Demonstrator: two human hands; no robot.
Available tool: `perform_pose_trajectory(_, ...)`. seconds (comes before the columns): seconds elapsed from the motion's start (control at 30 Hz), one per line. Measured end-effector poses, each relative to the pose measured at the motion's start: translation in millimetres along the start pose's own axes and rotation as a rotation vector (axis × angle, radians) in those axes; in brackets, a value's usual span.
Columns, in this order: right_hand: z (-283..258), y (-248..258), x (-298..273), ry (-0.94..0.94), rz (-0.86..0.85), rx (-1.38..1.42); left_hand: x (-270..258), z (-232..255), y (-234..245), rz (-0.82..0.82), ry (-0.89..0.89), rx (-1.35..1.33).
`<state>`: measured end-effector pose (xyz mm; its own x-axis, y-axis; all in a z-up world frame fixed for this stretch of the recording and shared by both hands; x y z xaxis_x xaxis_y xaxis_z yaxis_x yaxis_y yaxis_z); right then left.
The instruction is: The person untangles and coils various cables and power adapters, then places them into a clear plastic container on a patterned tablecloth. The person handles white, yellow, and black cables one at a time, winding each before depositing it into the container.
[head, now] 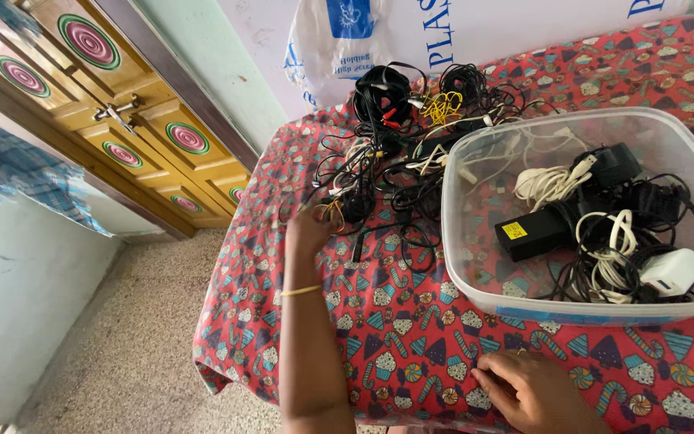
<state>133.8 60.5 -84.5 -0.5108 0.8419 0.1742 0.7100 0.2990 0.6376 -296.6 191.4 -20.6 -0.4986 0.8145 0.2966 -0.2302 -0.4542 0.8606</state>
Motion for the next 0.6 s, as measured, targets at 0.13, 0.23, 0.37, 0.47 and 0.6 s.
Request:
perform_pose_trajectory(0.13, -2.9, 2.7, 0.9, -0.003, 0.023, -0.023, 8.9, -13.1, -27.8, 0.037, -0.048, 0.237)
perform_pose_trajectory(0.23, -6.6, 3.2, 1.5, 0.025, 0.049, -0.039, 12.5, -14.2, -16.2, 0.141, -0.067, 0.191)
perform_pose_trajectory(0.37, -6.7, 4.5, -1.7, 0.066, 0.076, -0.025, 2.4, -8.9, 16.4, 0.166, 0.029, -0.006)
perform_pose_trajectory(0.47, -5.9, 3.4, -2.3, 0.047, 0.046, -0.028, -6.2, 8.7, -6.4, -0.282, 0.0, 0.415)
perform_pose_trajectory(0.6, -10.2, 6.1, -2.7, 0.054, 0.068, -0.049, -8.7, 20.2, -4.6, 0.075, -0.061, 0.36)
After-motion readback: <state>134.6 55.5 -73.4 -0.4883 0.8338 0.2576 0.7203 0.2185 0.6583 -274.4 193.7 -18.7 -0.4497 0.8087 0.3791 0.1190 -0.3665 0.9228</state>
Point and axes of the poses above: each hand's wrist, its own x-axis towards the middle knuckle, its own y-axis out of the back of the hand, z = x × y, the point moved 7 cm from there along x, towards the middle knuckle, and after that the axes turned 7 degrees about z, right-handed, at the moved point
